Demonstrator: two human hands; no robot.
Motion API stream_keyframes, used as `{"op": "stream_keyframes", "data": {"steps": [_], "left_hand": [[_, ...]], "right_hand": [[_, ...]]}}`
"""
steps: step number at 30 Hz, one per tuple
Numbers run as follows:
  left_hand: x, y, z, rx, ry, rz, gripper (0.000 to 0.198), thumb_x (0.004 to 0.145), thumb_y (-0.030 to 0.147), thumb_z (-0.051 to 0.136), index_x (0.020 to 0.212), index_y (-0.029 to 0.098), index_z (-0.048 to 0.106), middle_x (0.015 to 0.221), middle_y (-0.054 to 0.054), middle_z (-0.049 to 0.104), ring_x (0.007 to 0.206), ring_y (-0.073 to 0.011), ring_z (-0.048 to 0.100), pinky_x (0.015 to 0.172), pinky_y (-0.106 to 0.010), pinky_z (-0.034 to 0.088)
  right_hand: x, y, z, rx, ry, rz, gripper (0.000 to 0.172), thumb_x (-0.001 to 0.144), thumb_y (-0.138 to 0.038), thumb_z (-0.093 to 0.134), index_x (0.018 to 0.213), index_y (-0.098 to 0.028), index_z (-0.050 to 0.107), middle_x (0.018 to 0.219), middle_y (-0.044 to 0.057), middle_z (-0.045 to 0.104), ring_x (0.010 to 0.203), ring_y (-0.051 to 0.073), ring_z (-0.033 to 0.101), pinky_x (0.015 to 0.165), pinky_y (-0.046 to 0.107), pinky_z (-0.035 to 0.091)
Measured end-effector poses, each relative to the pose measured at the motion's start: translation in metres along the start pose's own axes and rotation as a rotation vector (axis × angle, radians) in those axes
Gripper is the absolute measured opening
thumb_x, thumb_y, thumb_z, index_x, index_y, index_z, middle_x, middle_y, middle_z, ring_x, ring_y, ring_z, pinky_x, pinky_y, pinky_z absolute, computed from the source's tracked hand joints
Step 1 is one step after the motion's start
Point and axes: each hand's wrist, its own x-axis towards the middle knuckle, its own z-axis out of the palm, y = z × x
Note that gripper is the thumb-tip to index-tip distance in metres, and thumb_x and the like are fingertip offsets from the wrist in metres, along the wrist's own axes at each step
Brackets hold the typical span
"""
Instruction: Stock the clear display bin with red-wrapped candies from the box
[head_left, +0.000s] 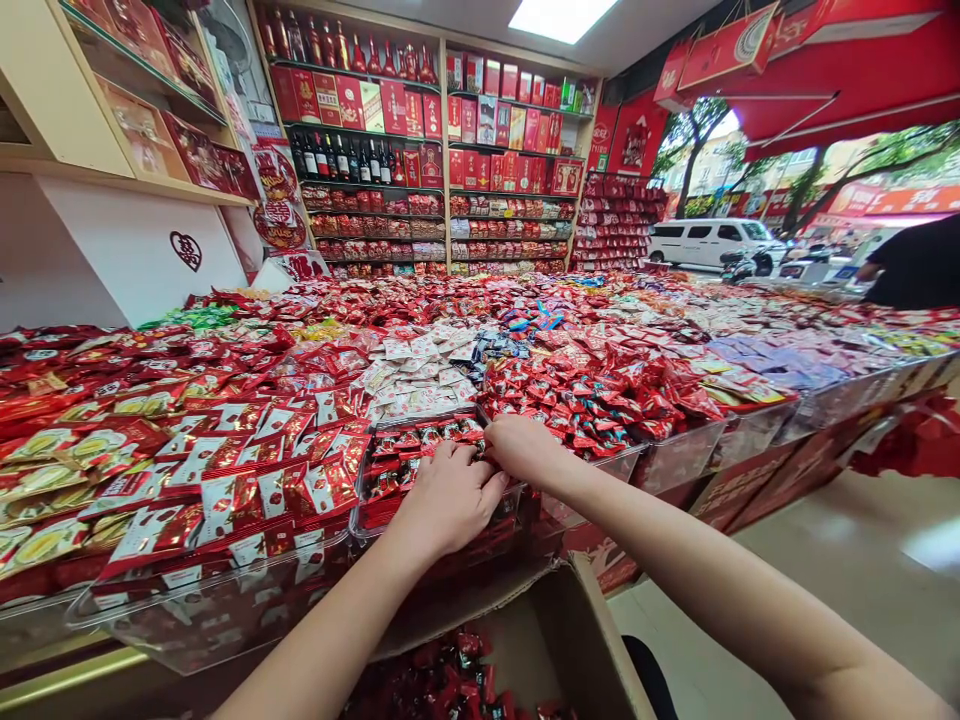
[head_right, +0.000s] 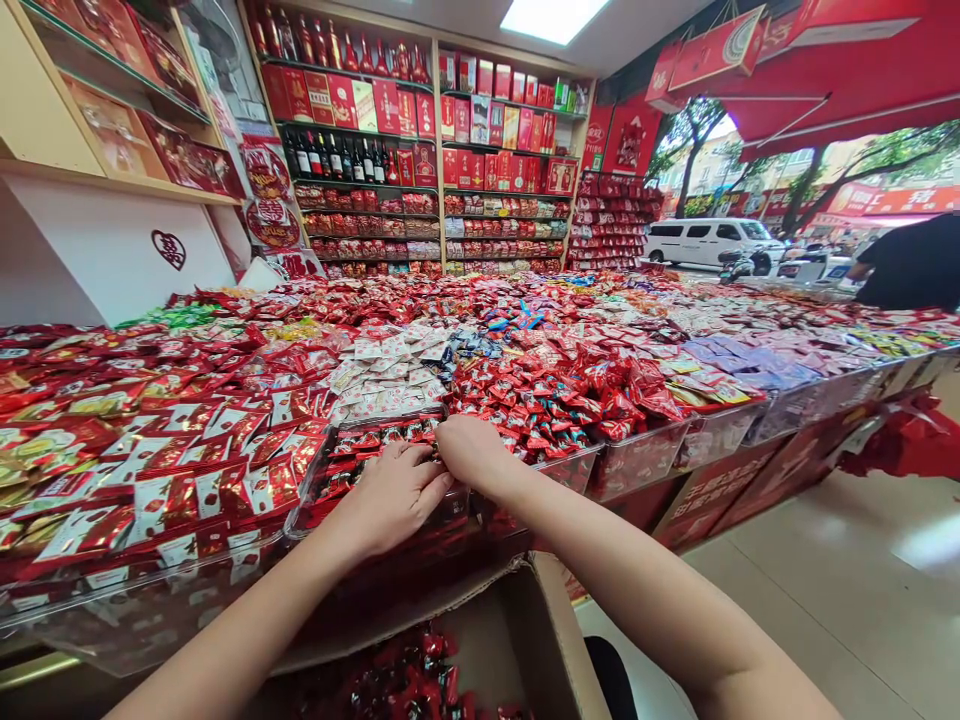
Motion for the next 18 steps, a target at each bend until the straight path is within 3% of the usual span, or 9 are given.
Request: {"op": "stream_keyframes", "data": {"steps": [9, 13, 15, 16, 18], "left_hand": [[-0.001, 0.001, 0.0, -0.024, 0.03, -0.015, 0.041, 0.084, 0.045, 0.028, 0.086, 0.021, 0.06, 0.094, -0.008, 0.061, 0.098, -0.0248, 0.046, 0.08, -0.04, 0.039], [0.003, -0.001, 0.002, -0.05, 0.069, -0.033, 0.036, 0.082, 0.044, 0.033, 0.099, 0.019, 0.053, 0.099, -0.009, 0.059, 0.101, -0.0261, 0.045, 0.079, -0.041, 0.041], [0.004, -0.002, 0.0, -0.066, 0.102, -0.021, 0.038, 0.081, 0.042, 0.037, 0.11, 0.02, 0.048, 0.11, -0.009, 0.057, 0.108, -0.0267, 0.042, 0.085, -0.043, 0.038], [0.002, -0.002, -0.001, -0.072, 0.125, -0.013, 0.04, 0.081, 0.04, 0.038, 0.115, 0.019, 0.045, 0.116, -0.009, 0.054, 0.112, -0.027, 0.039, 0.089, -0.045, 0.036], [-0.008, 0.0, -0.003, -0.081, 0.198, 0.011, 0.038, 0.082, 0.031, 0.039, 0.118, 0.019, 0.043, 0.123, -0.009, 0.05, 0.119, -0.025, 0.033, 0.097, -0.045, 0.029]], "right_hand": [[-0.005, 0.003, -0.003, 0.005, 0.014, -0.047, 0.021, 0.078, -0.018, 0.044, 0.076, -0.014, 0.064, 0.079, 0.009, 0.06, 0.071, 0.016, 0.058, 0.059, 0.023, 0.039], [-0.022, 0.003, -0.024, 0.072, 0.129, -0.014, 0.025, 0.084, -0.023, 0.038, 0.083, -0.015, 0.062, 0.086, 0.008, 0.059, 0.08, 0.015, 0.055, 0.068, 0.023, 0.039], [-0.04, 0.001, -0.038, 0.223, 0.171, -0.039, 0.022, 0.082, -0.023, 0.042, 0.081, -0.015, 0.063, 0.081, 0.006, 0.06, 0.077, 0.014, 0.055, 0.068, 0.022, 0.039], [-0.051, -0.001, -0.044, 0.339, 0.144, -0.083, 0.02, 0.08, -0.021, 0.044, 0.078, -0.016, 0.064, 0.077, 0.004, 0.061, 0.073, 0.013, 0.055, 0.067, 0.022, 0.039], [-0.078, -0.007, -0.042, 0.59, -0.05, -0.22, 0.018, 0.077, -0.021, 0.047, 0.077, -0.018, 0.065, 0.072, 0.0, 0.063, 0.065, 0.011, 0.054, 0.062, 0.019, 0.039]]}}
